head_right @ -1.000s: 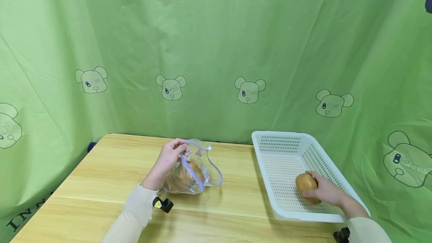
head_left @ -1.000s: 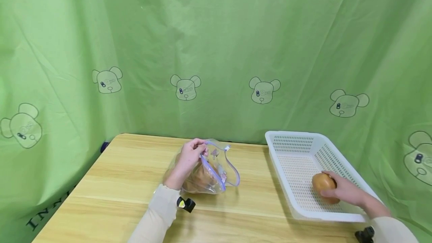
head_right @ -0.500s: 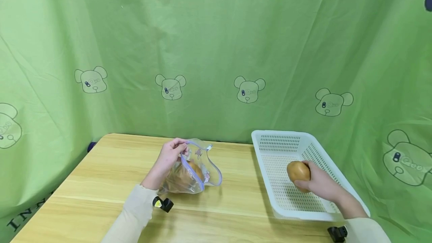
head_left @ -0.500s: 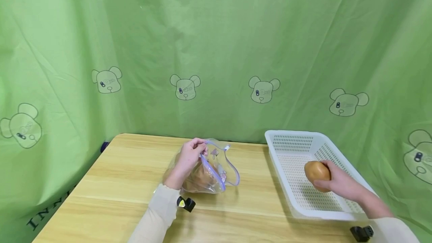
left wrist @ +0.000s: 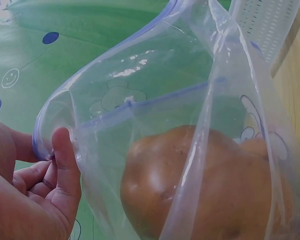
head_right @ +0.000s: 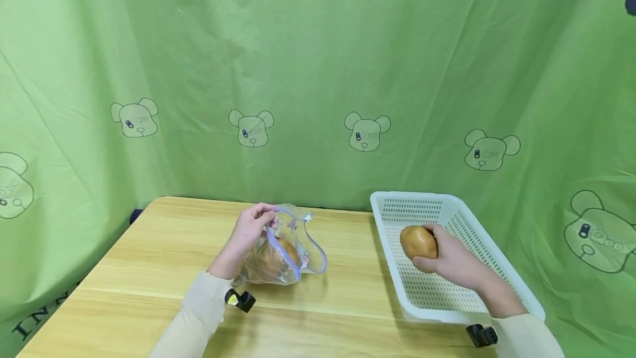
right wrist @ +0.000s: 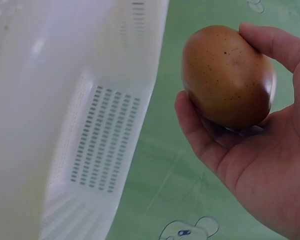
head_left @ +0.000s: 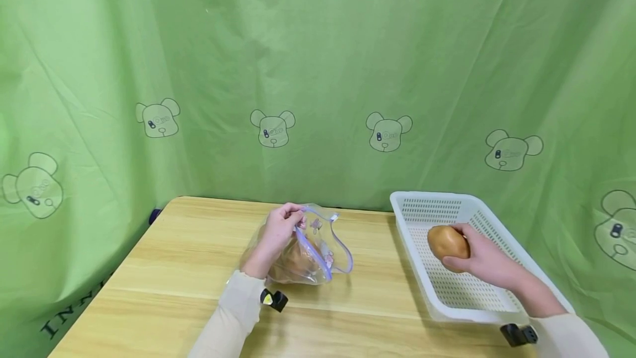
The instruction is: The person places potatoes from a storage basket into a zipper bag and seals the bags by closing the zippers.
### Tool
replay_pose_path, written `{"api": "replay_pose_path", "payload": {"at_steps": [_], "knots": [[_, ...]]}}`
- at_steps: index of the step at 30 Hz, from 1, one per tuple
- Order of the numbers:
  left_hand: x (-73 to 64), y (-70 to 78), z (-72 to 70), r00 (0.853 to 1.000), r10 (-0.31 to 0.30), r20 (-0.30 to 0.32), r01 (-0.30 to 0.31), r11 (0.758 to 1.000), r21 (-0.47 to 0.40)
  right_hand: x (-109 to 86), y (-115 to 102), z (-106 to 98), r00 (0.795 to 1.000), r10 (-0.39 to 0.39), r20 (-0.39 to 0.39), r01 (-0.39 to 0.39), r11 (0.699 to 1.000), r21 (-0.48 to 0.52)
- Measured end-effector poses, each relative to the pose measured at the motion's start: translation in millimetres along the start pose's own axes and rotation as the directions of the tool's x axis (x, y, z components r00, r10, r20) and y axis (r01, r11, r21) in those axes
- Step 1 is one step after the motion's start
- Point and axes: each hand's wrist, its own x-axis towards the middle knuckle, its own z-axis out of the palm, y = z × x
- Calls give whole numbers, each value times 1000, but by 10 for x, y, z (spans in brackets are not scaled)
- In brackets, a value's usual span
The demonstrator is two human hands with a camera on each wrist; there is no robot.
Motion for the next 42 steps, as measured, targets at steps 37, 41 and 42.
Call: {"api": "replay_pose_path", "payload": {"at_steps": [37, 41, 42], "knots": [[13, 17, 10, 1000, -7, 5, 7, 1000, 2, 645, -1170, 804, 965, -244, 92, 231, 964, 131], [6, 14, 24, 1000, -1, -5, 1, 1000, 0, 690, -1263, 932, 957, -263, 123, 241, 955, 172], [8, 10, 24, 1000, -2, -4, 2, 1000, -1, 698, -1278, 964, 954, -272, 128, 249, 954, 169]]}}
